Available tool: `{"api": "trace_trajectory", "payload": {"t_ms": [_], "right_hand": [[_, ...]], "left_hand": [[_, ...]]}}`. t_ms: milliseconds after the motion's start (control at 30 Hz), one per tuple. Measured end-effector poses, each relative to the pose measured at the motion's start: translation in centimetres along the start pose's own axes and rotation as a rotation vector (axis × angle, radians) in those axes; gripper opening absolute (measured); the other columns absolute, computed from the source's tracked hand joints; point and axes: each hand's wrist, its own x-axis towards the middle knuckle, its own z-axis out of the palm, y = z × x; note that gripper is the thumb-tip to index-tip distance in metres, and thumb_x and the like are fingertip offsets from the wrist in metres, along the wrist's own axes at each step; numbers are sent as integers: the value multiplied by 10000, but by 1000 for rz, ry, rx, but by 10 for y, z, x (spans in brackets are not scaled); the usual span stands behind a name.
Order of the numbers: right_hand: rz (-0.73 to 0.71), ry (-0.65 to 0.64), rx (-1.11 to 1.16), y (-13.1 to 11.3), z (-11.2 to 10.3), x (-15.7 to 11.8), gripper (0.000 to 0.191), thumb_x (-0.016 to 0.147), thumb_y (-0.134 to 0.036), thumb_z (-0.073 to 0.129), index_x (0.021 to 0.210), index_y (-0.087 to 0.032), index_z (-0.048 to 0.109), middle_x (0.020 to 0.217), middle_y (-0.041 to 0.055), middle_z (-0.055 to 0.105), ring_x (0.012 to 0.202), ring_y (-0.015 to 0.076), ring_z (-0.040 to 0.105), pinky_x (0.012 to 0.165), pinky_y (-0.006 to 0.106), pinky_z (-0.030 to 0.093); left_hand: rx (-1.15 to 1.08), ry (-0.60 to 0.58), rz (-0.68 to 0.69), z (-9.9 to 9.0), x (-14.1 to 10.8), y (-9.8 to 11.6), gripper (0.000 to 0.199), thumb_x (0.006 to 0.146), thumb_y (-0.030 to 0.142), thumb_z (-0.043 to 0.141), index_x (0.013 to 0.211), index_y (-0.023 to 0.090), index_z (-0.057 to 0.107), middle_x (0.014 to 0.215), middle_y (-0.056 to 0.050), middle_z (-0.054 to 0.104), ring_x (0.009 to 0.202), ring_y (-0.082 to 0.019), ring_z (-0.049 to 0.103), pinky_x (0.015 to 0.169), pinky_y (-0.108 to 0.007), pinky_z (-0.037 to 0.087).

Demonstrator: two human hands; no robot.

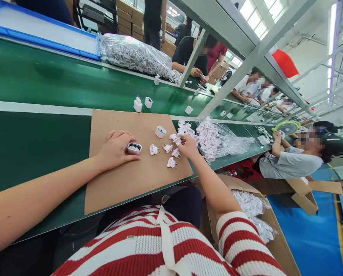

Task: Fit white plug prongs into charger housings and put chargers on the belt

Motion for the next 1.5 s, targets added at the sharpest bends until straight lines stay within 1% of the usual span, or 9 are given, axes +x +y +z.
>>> {"api": "trace_trajectory", "payload": {"t_ms": [167, 300, 500, 600, 733, 1033, 1300, 1400, 1500], "right_hand": [[-114, -76, 479, -33, -1, -19, 432, 769, -377, 703, 1167, -237, 612, 1022, 49, 739, 916, 191, 688, 846, 356, 572], [-111, -207, 621, -61, 6, -34, 422, 819, -458, 699, 1193, -287, 603, 1046, 33, 728, 899, 184, 713, 817, 358, 596], [-120, -166, 592, -75, 17, -48, 401, 795, -437, 764, 1136, -267, 638, 1057, 40, 706, 882, 163, 680, 763, 308, 594], [-154, -142, 479, -81, 20, -54, 262, 856, -395, 711, 1078, -257, 698, 1032, 47, 707, 859, 162, 665, 739, 300, 580], [-228, -149, 438, -93, 31, -53, 333, 892, -351, 658, 1220, -295, 687, 1072, 42, 693, 876, 160, 660, 804, 322, 585], [104, -444, 831, -105, 56, -32, 490, 705, -473, 834, 1118, -240, 712, 980, 35, 740, 798, 158, 666, 699, 285, 560], [96, -258, 853, -99, 49, -37, 400, 720, -342, 845, 1089, -236, 732, 859, -12, 707, 634, 98, 593, 621, 257, 510], [27, -201, 906, -95, 50, -44, 334, 764, -317, 811, 1080, -241, 732, 869, -7, 713, 677, 113, 627, 689, 284, 543], [48, -144, 941, -90, 48, -59, 334, 778, -316, 802, 1094, -237, 730, 879, 8, 728, 697, 124, 642, 678, 281, 542]], "left_hand": [[-68, -91, 80, -7, -1, 0, 355, 929, 531, 586, 1121, 251, 689, 1146, -73, 708, 1203, -290, 587, 1111, -442, 315], [-127, -95, 51, -6, 0, 1, 390, 915, 556, 603, 1113, 233, 691, 1129, -76, 708, 1123, -272, 616, 1093, -426, 349], [-142, 33, 54, -3, -2, 2, 351, 875, 535, 664, 995, 209, 719, 1180, -109, 672, 1140, -296, 598, 1092, -468, 381], [-176, 18, 89, 0, -2, -1, 341, 878, 528, 681, 975, 204, 729, 1134, -104, 687, 1098, -288, 609, 1067, -465, 403], [-173, -7, 99, 4, -3, -4, 354, 858, 548, 709, 970, 214, 748, 1149, -100, 686, 1102, -289, 605, 1085, -468, 392], [-228, 8, 129, 6, -5, -5, 329, 875, 519, 711, 976, 210, 761, 1130, -102, 690, 1099, -295, 615, 1053, -459, 414], [-261, -21, 122, 0, -8, 0, 410, 876, 558, 698, 1080, 203, 716, 1189, -114, 680, 1138, -299, 607, 1088, -452, 418], [-370, 97, -12, -4, -9, 4, 514, 936, 555, 599, 1309, 202, 604, 1343, -129, 613, 1277, -305, 546, 1156, -471, 385], [-350, 386, -356, -11, -4, -6, 438, 973, 461, 510, 1324, 201, 544, 1354, -133, 565, 1267, -284, 534, 1107, -469, 443]]}}
